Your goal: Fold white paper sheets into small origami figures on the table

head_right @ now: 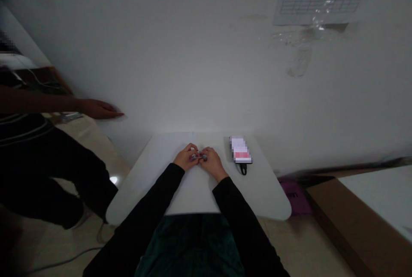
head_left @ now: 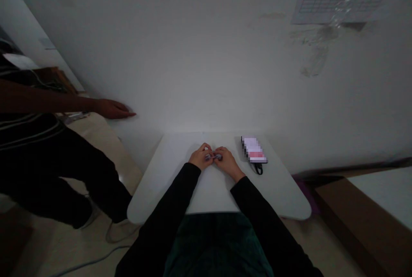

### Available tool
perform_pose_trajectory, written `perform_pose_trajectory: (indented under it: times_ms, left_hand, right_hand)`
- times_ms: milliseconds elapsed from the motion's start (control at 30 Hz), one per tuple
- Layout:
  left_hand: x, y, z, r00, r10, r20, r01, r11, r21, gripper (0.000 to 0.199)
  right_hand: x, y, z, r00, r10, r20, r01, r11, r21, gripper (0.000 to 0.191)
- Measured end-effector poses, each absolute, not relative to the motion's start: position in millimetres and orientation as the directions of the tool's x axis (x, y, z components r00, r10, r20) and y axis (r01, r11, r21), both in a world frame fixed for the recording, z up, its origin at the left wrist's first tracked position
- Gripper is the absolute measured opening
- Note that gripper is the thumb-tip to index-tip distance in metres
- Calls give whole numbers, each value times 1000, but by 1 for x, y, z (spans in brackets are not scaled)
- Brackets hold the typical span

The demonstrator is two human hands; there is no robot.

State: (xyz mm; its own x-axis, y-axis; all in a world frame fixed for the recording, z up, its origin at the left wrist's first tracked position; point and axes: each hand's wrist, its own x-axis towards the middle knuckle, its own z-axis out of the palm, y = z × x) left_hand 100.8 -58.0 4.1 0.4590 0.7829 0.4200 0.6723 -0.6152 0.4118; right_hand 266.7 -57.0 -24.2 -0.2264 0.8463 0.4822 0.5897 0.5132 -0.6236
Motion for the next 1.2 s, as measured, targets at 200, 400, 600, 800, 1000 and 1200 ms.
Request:
perform_pose_trajectory:
  times_ms: [200,400,600,800,1000,1200]
  left_hand:
    - [98,-55,2,442,772,458,620,-631,466,6]
    - [93,-54,9,458,783,422,642,-619,452,13]
    - [89,-54,14,424,847,320,738,-528,421,23]
    - [87,-56,18,319,911,261,839,-400,369,28]
    - [86,-50,40,193,980,36,950,-196,242,19]
    - [96,-33,71,272,920,-283,960,-238,150,27]
  right_hand:
    - [267,-55,-23,-287,834,472,606,539,-585,22]
    - [266,-55,-21,-327,792,516,525,606,-598,24]
    - [267,-48,-21,-420,762,492,576,643,-504,17]
    - [268,-35,-13,-331,870,365,487,489,-724,3]
    - [264,-25,0,-316,910,269,657,414,-630,5]
    - [257,-28,0,-244,926,289,726,372,-579,12]
